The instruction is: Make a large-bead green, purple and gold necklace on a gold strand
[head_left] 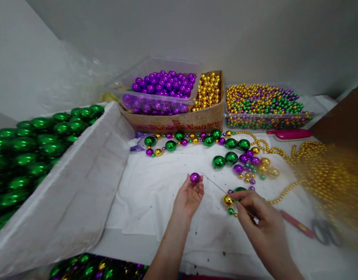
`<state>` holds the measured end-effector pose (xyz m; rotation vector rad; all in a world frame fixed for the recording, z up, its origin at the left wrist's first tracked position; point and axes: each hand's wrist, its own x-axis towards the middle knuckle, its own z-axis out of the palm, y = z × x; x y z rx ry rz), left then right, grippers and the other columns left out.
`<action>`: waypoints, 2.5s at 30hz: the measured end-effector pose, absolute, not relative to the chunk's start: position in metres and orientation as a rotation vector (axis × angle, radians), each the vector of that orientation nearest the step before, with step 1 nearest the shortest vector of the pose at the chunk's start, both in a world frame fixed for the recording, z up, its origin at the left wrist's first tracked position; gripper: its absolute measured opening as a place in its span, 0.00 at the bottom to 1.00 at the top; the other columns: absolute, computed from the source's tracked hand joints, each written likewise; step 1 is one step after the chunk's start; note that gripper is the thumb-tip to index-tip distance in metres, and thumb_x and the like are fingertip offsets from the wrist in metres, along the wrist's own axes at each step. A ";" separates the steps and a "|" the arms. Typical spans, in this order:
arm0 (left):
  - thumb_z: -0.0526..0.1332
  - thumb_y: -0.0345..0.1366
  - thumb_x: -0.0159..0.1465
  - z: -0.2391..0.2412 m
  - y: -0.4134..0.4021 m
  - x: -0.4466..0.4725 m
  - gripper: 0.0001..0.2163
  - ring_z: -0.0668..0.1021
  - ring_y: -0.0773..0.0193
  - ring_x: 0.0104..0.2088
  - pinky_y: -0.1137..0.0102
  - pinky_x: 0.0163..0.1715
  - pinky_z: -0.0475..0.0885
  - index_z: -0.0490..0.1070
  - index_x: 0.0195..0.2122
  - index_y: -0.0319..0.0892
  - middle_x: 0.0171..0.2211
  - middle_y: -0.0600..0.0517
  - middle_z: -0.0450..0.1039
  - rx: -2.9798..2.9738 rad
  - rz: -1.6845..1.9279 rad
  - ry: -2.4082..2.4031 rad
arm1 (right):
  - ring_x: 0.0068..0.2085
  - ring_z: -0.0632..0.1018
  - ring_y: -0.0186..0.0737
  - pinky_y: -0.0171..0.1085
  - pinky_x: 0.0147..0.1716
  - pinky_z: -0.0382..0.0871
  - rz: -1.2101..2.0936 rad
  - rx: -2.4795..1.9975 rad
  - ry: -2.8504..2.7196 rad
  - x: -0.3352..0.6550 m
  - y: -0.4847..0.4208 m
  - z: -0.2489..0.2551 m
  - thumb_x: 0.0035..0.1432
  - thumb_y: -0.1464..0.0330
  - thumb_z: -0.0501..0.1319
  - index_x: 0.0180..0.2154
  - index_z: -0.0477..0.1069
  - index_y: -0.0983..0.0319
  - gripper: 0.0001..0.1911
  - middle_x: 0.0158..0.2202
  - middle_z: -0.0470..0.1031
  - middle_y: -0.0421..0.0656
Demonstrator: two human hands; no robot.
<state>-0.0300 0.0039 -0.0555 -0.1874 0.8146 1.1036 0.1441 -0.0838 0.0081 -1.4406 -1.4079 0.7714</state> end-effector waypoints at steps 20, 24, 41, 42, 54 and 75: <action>0.53 0.37 0.66 -0.059 0.004 -0.027 0.11 0.74 0.70 0.25 0.78 0.22 0.73 0.67 0.36 0.33 0.33 0.43 0.72 -0.149 1.100 0.834 | 0.26 0.70 0.34 0.33 0.25 0.58 0.500 -1.397 -1.758 0.123 -0.078 0.018 0.55 0.79 0.50 0.28 0.61 0.61 0.09 0.28 0.69 0.41; 0.53 0.38 0.66 -0.061 0.004 -0.027 0.11 0.75 0.70 0.25 0.77 0.22 0.73 0.67 0.35 0.33 0.33 0.43 0.73 -0.146 1.086 0.844 | 0.28 0.71 0.36 0.34 0.28 0.59 0.496 -1.426 -1.818 0.121 -0.074 0.020 0.56 0.79 0.49 0.30 0.63 0.61 0.09 0.27 0.68 0.41; 0.55 0.35 0.65 -0.075 0.003 -0.025 0.09 0.78 0.66 0.27 0.72 0.29 0.76 0.69 0.35 0.34 0.32 0.46 0.75 -0.047 1.081 0.826 | 0.27 0.72 0.39 0.37 0.24 0.48 0.355 -1.716 -1.990 0.103 -0.041 0.030 0.58 0.75 0.52 0.31 0.65 0.61 0.06 0.29 0.72 0.41; 0.55 0.35 0.65 -0.075 0.003 -0.025 0.09 0.78 0.66 0.27 0.72 0.30 0.76 0.69 0.35 0.34 0.32 0.46 0.75 -0.043 1.078 0.819 | 0.27 0.72 0.39 0.37 0.24 0.48 0.364 -1.726 -1.992 0.103 -0.041 0.030 0.58 0.75 0.52 0.31 0.65 0.61 0.06 0.29 0.72 0.41; 0.53 0.34 0.66 -0.075 0.001 -0.026 0.10 0.77 0.67 0.26 0.73 0.28 0.75 0.69 0.33 0.33 0.30 0.46 0.76 -0.066 1.096 0.780 | 0.27 0.72 0.38 0.37 0.24 0.47 0.392 -1.721 -2.001 0.101 -0.043 0.037 0.59 0.74 0.52 0.31 0.65 0.61 0.06 0.30 0.72 0.41; 0.50 0.35 0.67 -0.052 -0.005 -0.011 0.15 0.78 0.65 0.32 0.72 0.35 0.74 0.73 0.31 0.33 0.29 0.45 0.76 0.007 1.102 0.767 | 0.32 0.73 0.36 0.33 0.26 0.57 0.332 -1.627 -1.968 0.094 -0.038 -0.023 0.63 0.74 0.52 0.35 0.69 0.62 0.08 0.37 0.71 0.43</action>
